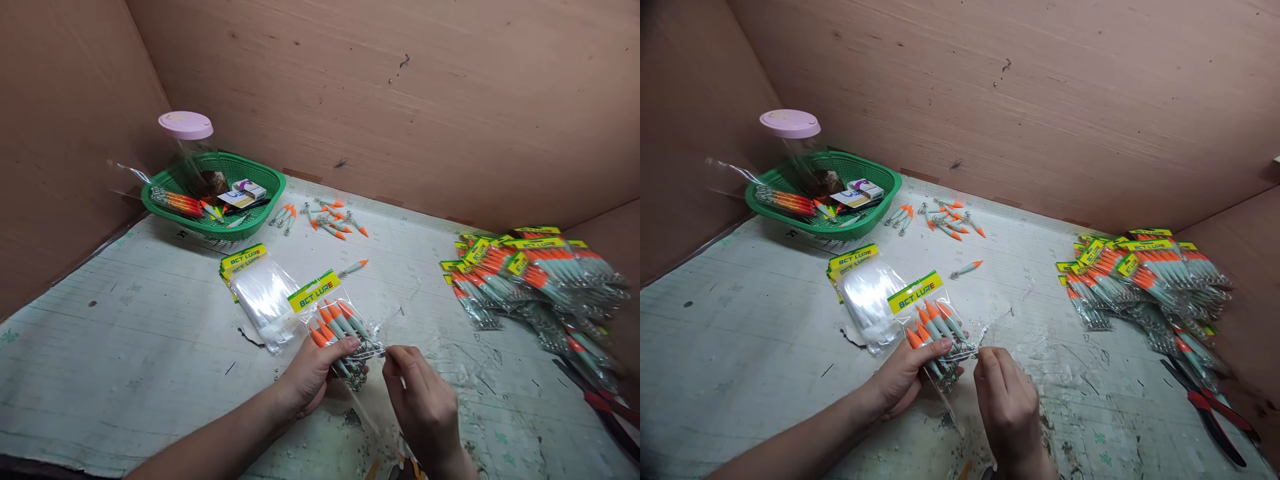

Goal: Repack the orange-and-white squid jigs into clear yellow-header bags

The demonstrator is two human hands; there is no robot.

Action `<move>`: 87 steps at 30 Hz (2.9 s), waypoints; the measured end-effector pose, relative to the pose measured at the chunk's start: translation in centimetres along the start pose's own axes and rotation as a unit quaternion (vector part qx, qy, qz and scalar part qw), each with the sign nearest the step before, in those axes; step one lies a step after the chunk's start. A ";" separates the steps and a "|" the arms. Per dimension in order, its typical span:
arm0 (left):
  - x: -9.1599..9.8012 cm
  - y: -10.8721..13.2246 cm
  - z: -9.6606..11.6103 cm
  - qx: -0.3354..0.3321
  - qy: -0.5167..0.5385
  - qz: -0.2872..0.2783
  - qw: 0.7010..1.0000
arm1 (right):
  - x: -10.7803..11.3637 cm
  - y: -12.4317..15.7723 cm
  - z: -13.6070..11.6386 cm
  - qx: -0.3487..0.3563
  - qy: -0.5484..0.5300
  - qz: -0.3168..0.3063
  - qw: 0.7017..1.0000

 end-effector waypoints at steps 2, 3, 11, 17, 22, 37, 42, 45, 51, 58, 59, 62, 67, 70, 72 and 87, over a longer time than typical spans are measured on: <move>0.0 -0.1 0.0 -0.004 0.029 0.011 1.000 | 0.0 0.0 0.8 -0.076 -0.060 -0.012 0.995; 0.0 -0.1 0.0 -0.004 0.046 0.015 0.999 | 0.0 0.1 1.2 -0.117 -0.100 -0.030 0.988; 0.1 -0.2 0.1 -0.004 0.135 0.015 0.991 | 2.0 0.6 -0.2 -0.101 -0.058 0.076 0.990; -0.2 0.0 0.1 -0.012 0.130 0.012 0.991 | 0.9 0.2 0.3 -0.192 -0.119 0.038 0.974; -0.3 -0.1 0.0 -0.009 0.115 0.023 0.993 | 0.1 0.4 1.0 -0.221 -0.153 0.024 0.963; 0.2 -0.1 -0.2 -0.001 0.108 0.067 0.992 | -0.3 0.5 1.6 -0.198 -0.132 0.054 0.970; 0.1 -0.3 -0.3 -0.008 0.116 0.052 0.992 | -0.5 0.3 1.3 -0.189 -0.134 0.043 0.972; 0.2 -0.2 -0.3 -0.008 0.111 0.048 0.993 | -0.5 0.4 1.3 -0.207 -0.157 0.059 0.964; -0.1 0.0 0.2 -0.004 0.104 0.050 0.993 | -0.6 0.4 1.2 -0.206 -0.154 0.059 0.965; 0.1 -0.2 0.1 0.005 0.082 0.080 0.993 | 0.9 -0.4 0.3 -0.110 -0.085 0.105 0.985; 0.1 -0.2 0.1 0.006 0.080 0.082 0.993 | 1.1 -0.5 0.3 -0.095 -0.070 0.111 0.987; 0.1 -0.1 0.2 0.007 0.076 0.082 0.994 | 1.5 -0.5 0.3 -0.063 -0.037 0.109 0.991; 0.0 -0.1 0.3 0.015 0.071 0.079 0.994 | 1.5 -0.4 0.8 -0.063 -0.048 0.083 0.993; -0.1 -0.2 0.3 0.013 0.062 0.059 0.996 | 1.5 -0.3 0.7 -0.061 -0.048 0.082 0.994; -0.1 -0.2 0.3 0.012 0.056 0.045 0.997 | 1.4 -0.3 0.7 -0.064 -0.049 0.080 0.994; 0.2 -0.6 0.2 0.015 -0.025 0.017 0.999 | -0.1 0.1 1.3 -0.127 -0.060 0.025 0.990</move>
Point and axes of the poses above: each hand's wrist, its own y-axis away from the middle knuckle, its own x-axis out of the back of the hand, z = x × y, the point moved 6 cm from there along -y, towards the middle knuckle, and after that the axes turned 14 degrees about -x, right-handed, at the moved point
